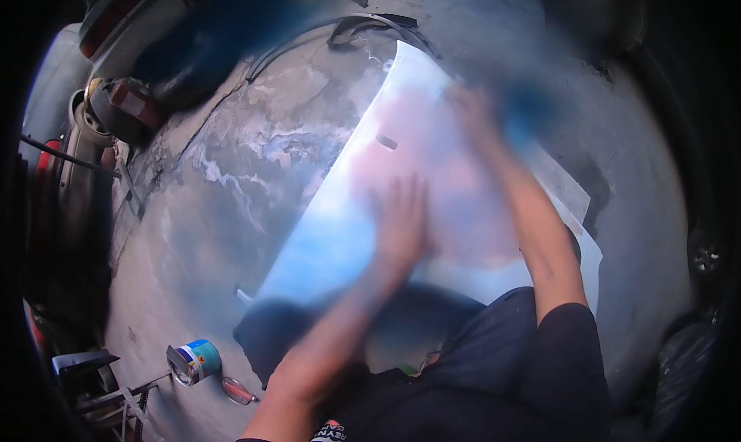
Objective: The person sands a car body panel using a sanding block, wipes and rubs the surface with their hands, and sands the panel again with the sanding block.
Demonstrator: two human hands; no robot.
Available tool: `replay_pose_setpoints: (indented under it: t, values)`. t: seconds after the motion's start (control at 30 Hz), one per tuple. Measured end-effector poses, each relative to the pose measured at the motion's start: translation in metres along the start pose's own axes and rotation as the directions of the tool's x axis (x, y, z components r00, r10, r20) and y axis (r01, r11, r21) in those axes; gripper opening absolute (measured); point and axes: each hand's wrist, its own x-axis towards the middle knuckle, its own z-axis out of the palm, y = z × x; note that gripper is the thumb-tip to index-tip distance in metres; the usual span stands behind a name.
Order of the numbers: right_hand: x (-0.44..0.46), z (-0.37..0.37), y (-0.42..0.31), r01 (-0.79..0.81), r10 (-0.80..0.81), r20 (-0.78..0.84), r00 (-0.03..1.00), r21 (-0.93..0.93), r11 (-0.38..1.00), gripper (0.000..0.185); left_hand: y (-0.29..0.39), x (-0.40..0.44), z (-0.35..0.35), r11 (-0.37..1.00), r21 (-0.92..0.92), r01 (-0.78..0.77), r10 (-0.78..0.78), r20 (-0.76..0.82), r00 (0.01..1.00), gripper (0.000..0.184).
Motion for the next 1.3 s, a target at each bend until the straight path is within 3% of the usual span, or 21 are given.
replay_pose_setpoints:
  t: [0.03,0.07,0.13,0.27,0.33,0.47,0.53,0.57,0.67,0.73,0.83,0.87,0.93,0.97,1.03,1.07,1.1,1.17,1.2,1.27,1.3]
  values:
    - [0.002,-0.002,-0.005,-0.109,0.101,0.154,0.983,0.043,0.993,0.037,-0.001,0.002,0.001,0.999,0.031,0.006,-0.006,0.010,1.000,0.132]
    - [-0.005,0.004,0.002,-0.094,0.088,0.157,0.984,0.036,0.995,0.037,-0.002,0.004,0.002,0.998,0.057,0.010,-0.011,0.023,1.000,0.131]
    - [-0.027,0.022,0.019,0.262,-0.293,-0.141,0.946,-0.205,0.943,0.036,-0.004,0.002,0.004,0.999,0.036,-0.001,0.000,0.017,1.000,0.131]
    - [0.007,0.040,0.000,0.249,-0.250,-0.183,0.951,-0.028,0.968,0.036,-0.008,0.002,0.007,1.000,0.021,-0.014,0.014,0.000,1.000,0.133]
    - [0.045,0.050,-0.011,0.264,-0.257,-0.094,0.962,0.064,0.962,0.035,-0.008,0.004,0.006,1.000,0.020,-0.013,0.013,0.005,1.000,0.133]
    - [0.055,0.059,-0.017,0.209,-0.211,-0.076,0.974,-0.035,0.977,0.035,-0.006,0.007,0.008,1.000,0.005,0.002,-0.002,-0.011,1.000,0.134]
    - [0.037,0.046,-0.020,0.343,-0.334,0.085,0.939,-0.123,0.931,0.035,-0.008,0.005,0.005,1.000,-0.005,-0.004,0.003,-0.012,1.000,0.134]
    - [0.039,0.040,-0.022,0.344,-0.335,0.087,0.938,-0.122,0.931,0.035,-0.008,0.003,0.005,1.000,-0.011,-0.019,0.019,-0.002,1.000,0.135]
    - [0.047,0.040,-0.026,0.285,-0.281,0.050,0.958,-0.144,0.948,0.036,-0.012,0.001,0.008,0.997,-0.062,-0.041,0.039,-0.037,0.999,0.135]
    - [0.072,0.054,-0.028,0.145,-0.159,-0.057,0.986,-0.199,0.969,0.037,-0.013,0.001,0.006,0.998,-0.059,-0.033,0.031,-0.032,0.999,0.135]
    - [0.062,0.069,-0.035,0.142,-0.169,-0.091,0.981,-0.246,0.959,0.038,-0.008,-0.001,0.007,0.998,-0.059,-0.018,0.017,-0.016,1.000,0.134]
    - [0.056,0.069,-0.032,0.152,-0.180,-0.091,0.979,-0.254,0.955,0.038,-0.009,0.001,0.005,0.999,-0.038,-0.007,0.006,-0.016,1.000,0.133]
    - [0.037,0.067,-0.027,0.364,-0.377,-0.047,0.925,-0.174,0.915,0.039,-0.011,0.003,0.009,0.997,-0.073,-0.010,0.008,-0.028,1.000,0.133]
    - [0.036,0.067,-0.031,0.372,-0.383,-0.043,0.923,-0.164,0.914,0.039,-0.013,0.000,0.012,0.996,-0.093,-0.018,0.015,-0.029,0.999,0.132]
    - [0.044,0.041,-0.055,0.248,-0.252,0.019,0.968,-0.255,0.935,0.039,-0.012,0.002,0.018,0.996,-0.087,-0.007,0.003,-0.040,0.999,0.132]
    - [0.056,0.024,-0.075,0.120,-0.103,0.116,0.988,-0.146,0.982,0.039,-0.012,0.004,0.018,0.995,-0.096,-0.005,0.000,-0.053,0.999,0.131]
    - [0.066,0.032,-0.076,0.129,-0.115,0.104,0.988,-0.143,0.981,0.039,-0.014,0.006,0.014,0.996,-0.090,-0.001,-0.005,-0.068,0.998,0.131]
    - [0.075,0.058,-0.061,-0.013,0.012,0.034,0.999,0.013,1.000,0.039,-0.010,0.003,0.009,0.995,-0.103,0.007,-0.009,-0.024,1.000,0.130]
    - [0.066,0.056,-0.061,-0.002,0.002,0.038,0.999,0.006,1.000,0.039,-0.009,0.003,0.008,0.994,-0.113,0.014,-0.017,-0.028,0.999,0.130]
    - [0.037,0.052,-0.061,0.289,-0.294,0.009,0.956,-0.219,0.932,0.038,-0.011,0.003,0.007,0.995,-0.098,0.019,-0.019,0.003,1.000,0.128]
    - [0.038,0.054,-0.060,0.292,-0.295,0.017,0.955,-0.220,0.931,0.038,-0.012,0.001,0.009,0.994,-0.104,0.022,-0.022,0.007,1.000,0.128]
